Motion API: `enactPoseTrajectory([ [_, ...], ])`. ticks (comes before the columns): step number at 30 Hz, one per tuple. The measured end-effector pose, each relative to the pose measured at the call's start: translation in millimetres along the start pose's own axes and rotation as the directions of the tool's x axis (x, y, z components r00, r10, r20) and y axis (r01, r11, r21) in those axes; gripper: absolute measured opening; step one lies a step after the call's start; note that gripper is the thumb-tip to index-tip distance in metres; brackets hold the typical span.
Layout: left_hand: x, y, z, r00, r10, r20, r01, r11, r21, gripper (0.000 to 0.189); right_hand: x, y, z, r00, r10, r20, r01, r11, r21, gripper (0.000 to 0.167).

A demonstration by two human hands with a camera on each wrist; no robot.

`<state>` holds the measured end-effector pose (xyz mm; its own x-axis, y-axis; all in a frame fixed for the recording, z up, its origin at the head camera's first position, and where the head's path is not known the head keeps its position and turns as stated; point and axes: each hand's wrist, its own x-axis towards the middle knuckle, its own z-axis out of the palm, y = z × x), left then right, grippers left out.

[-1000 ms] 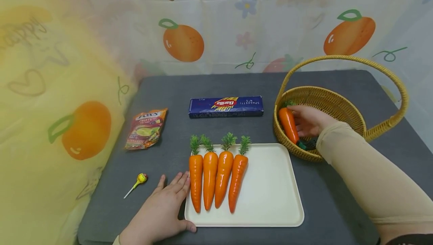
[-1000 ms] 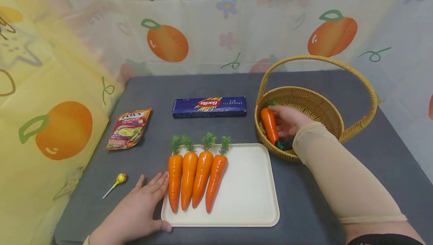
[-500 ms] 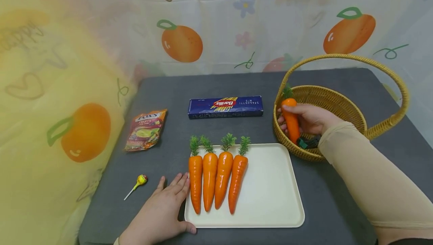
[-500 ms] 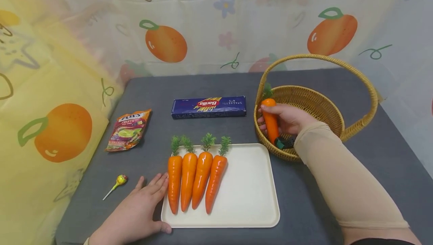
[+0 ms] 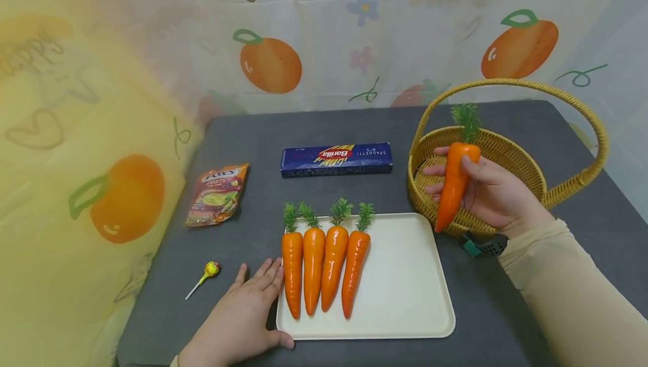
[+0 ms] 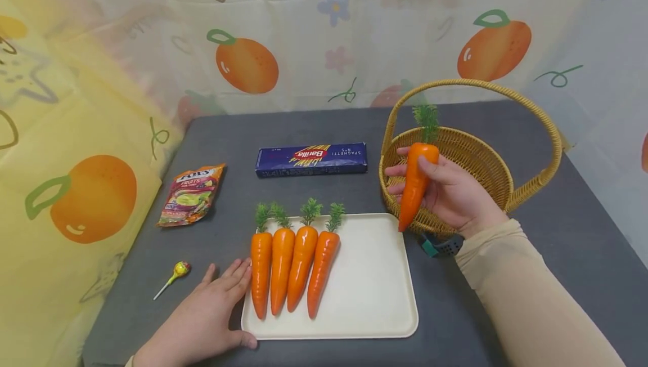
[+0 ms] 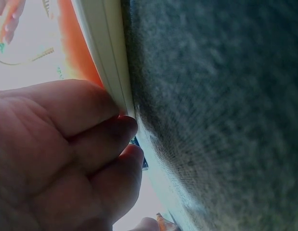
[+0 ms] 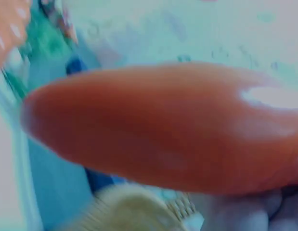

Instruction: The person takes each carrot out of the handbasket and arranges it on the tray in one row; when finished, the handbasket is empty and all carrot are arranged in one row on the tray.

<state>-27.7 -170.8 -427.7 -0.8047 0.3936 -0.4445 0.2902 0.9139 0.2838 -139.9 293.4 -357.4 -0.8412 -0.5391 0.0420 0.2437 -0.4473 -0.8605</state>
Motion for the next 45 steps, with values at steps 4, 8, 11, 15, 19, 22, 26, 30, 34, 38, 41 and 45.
enactPoseTrajectory([
  [4,-0.5,-0.4,-0.4,1.000,0.002,-0.007,-0.002,1.000,-0.003,0.138,-12.7,22,19,1.000,0.017,-0.008,-0.016,0.994,0.107,0.041],
  [8,-0.1,-0.7,-0.2,1.000,-0.004,0.001,0.004,1.000,-0.009,0.138,-21.2,47,33,0.999,0.040,-0.006,-0.038,0.980,0.194,0.043],
  [11,0.0,-0.1,-0.1,1.000,-0.005,0.004,0.006,1.000,-0.011,0.137,-25.9,65,42,0.997,0.078,-0.022,-0.070,0.963,0.260,0.042],
  [15,-0.5,1.0,-0.3,1.000,-0.003,-0.010,0.003,1.000,-0.005,0.136,-28.8,86,54,0.978,0.178,-0.108,-0.141,0.948,0.285,0.038],
  [19,-0.7,2.3,-0.6,1.000,-0.009,-0.013,0.009,1.000,0.001,0.136,-28.2,104,62,0.927,0.293,-0.236,-0.231,0.938,0.256,0.046],
  [22,-1.1,3.0,-1.0,1.000,-0.011,-0.009,0.011,1.000,0.002,0.136,-29.3,115,64,0.889,0.342,-0.303,-0.280,0.932,0.231,0.057],
  [26,-2.3,2.4,-1.3,1.000,-0.004,-0.022,0.004,1.000,0.003,0.136,-32.3,124,63,0.878,0.353,-0.323,-0.308,0.934,0.183,0.061],
  [30,-3.6,2.0,-1.0,0.999,0.003,-0.037,-0.003,1.000,0.009,0.136,-34.7,130,63,0.871,0.367,-0.326,-0.336,0.930,0.152,0.067],
  [34,-4.5,2.1,-0.9,0.999,0.008,-0.046,-0.007,1.000,0.016,0.135,-37.4,133,65,0.867,0.381,-0.321,-0.361,0.924,0.122,0.076],
  [38,-4.2,2.2,-1.0,0.999,0.001,-0.038,-0.001,1.000,0.017,0.136,-38.9,133,68,0.871,0.383,-0.308,-0.371,0.923,0.098,0.086],
  [41,-4.1,2.1,-1.0,0.999,-0.002,-0.032,0.003,1.000,0.018,0.136,-39.4,133,70,0.878,0.375,-0.296,-0.370,0.926,0.077,0.088],
  [45,-3.1,2.0,-0.5,1.000,-0.006,-0.028,0.006,1.000,0.024,0.136,-39.4,132,73,0.880,0.376,-0.290,-0.377,0.925,0.056,0.088],
])
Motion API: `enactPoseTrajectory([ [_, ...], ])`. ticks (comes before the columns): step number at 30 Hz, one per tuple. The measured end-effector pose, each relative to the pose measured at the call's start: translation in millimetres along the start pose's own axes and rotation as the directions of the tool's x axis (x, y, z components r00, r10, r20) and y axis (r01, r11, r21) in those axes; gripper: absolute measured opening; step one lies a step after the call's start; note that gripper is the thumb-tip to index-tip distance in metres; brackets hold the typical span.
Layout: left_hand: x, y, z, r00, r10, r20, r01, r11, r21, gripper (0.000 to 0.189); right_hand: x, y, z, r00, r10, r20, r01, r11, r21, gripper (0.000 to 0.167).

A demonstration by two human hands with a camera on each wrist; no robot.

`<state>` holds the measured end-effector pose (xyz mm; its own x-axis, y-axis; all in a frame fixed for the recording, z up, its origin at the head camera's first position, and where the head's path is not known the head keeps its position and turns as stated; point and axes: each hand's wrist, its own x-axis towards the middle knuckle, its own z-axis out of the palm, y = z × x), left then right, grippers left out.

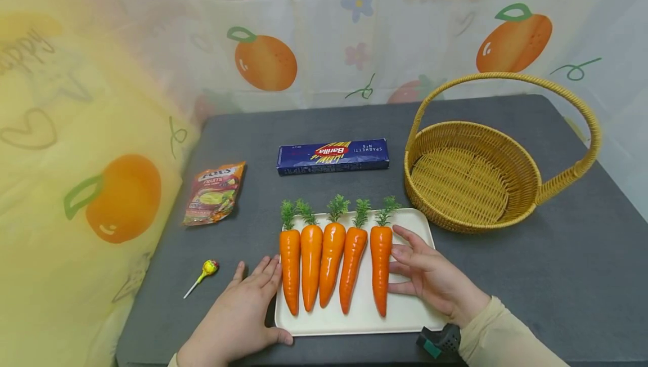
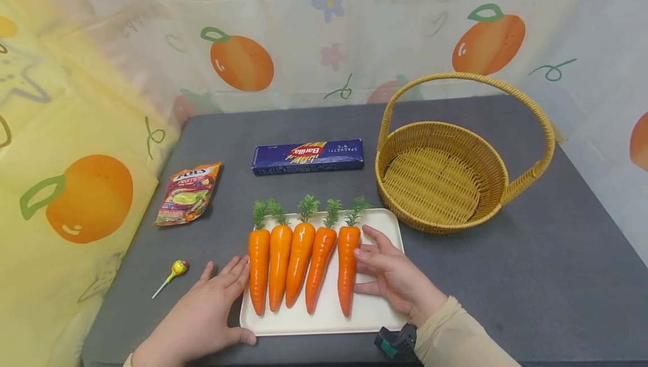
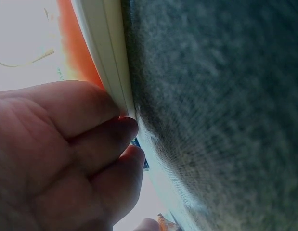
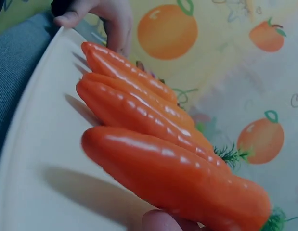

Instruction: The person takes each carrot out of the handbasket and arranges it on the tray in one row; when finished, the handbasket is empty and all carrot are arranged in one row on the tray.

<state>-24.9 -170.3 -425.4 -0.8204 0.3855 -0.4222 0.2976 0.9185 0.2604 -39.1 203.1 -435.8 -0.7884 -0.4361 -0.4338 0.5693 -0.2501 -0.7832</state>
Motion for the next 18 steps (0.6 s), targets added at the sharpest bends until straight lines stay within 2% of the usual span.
enactPoseTrajectory([
  [7,2.1,0.0,0.6,1.000,-0.006,0.010,0.006,1.000,-0.005,0.136,-1.1,-1,5,0.999,0.013,-0.035,-0.015,0.999,-0.049,0.088],
  [18,2.8,0.2,0.8,1.000,-0.008,0.015,0.009,1.000,-0.007,0.137,-6.5,-4,18,0.988,0.000,-0.155,-0.028,0.983,-0.181,0.091],
])
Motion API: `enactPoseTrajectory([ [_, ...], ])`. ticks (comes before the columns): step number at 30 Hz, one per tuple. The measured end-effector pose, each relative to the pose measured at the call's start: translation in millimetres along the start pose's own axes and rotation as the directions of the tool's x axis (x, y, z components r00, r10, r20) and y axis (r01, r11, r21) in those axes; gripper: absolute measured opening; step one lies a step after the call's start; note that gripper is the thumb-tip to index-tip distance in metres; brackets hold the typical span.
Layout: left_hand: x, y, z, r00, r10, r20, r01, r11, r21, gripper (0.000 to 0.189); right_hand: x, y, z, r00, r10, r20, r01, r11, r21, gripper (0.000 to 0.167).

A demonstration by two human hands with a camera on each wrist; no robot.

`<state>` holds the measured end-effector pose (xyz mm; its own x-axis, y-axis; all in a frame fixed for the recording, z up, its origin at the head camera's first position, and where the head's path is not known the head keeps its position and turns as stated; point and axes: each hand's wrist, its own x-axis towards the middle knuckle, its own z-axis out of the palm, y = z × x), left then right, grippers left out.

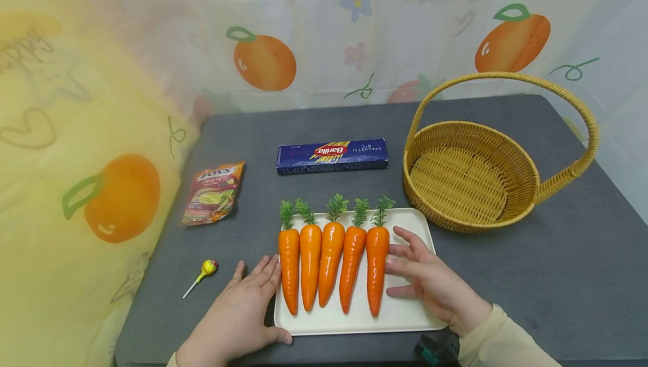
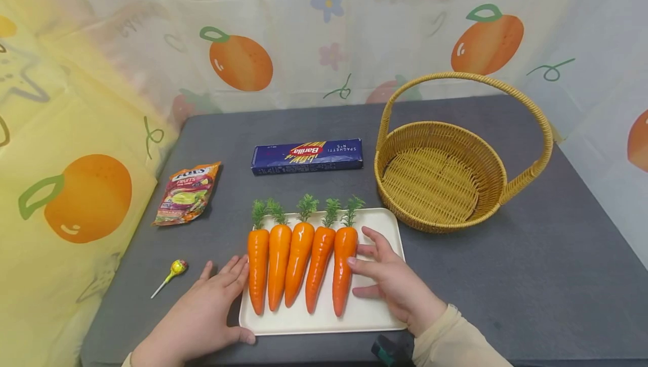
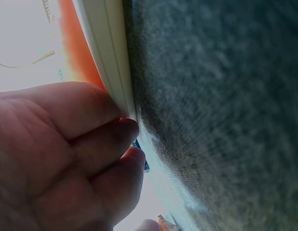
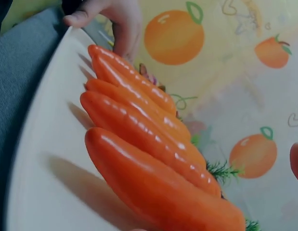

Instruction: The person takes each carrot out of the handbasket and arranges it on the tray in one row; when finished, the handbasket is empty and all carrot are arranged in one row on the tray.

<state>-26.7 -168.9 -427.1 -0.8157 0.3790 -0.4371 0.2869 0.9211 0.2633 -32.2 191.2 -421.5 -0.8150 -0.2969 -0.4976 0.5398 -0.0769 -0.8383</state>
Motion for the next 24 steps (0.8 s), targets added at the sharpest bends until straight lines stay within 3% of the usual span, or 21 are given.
enactPoseTrajectory([
  [8,-2.0,0.2,1.2,1.000,0.011,-0.012,-0.011,1.000,0.002,0.137,-7.0,-2,3,0.999,0.004,-0.051,-0.005,1.000,-0.027,0.090],
  [18,-5.4,-0.4,0.2,1.000,-0.008,-0.012,0.008,1.000,0.004,0.138,-14.4,0,2,0.999,-0.037,-0.033,0.036,0.999,-0.041,0.088],
  [24,-5.0,-5.1,-3.2,1.000,0.001,0.007,-0.001,1.000,-0.021,0.137,-19.4,-7,-5,0.997,-0.072,-0.020,0.070,0.994,-0.085,0.079],
])
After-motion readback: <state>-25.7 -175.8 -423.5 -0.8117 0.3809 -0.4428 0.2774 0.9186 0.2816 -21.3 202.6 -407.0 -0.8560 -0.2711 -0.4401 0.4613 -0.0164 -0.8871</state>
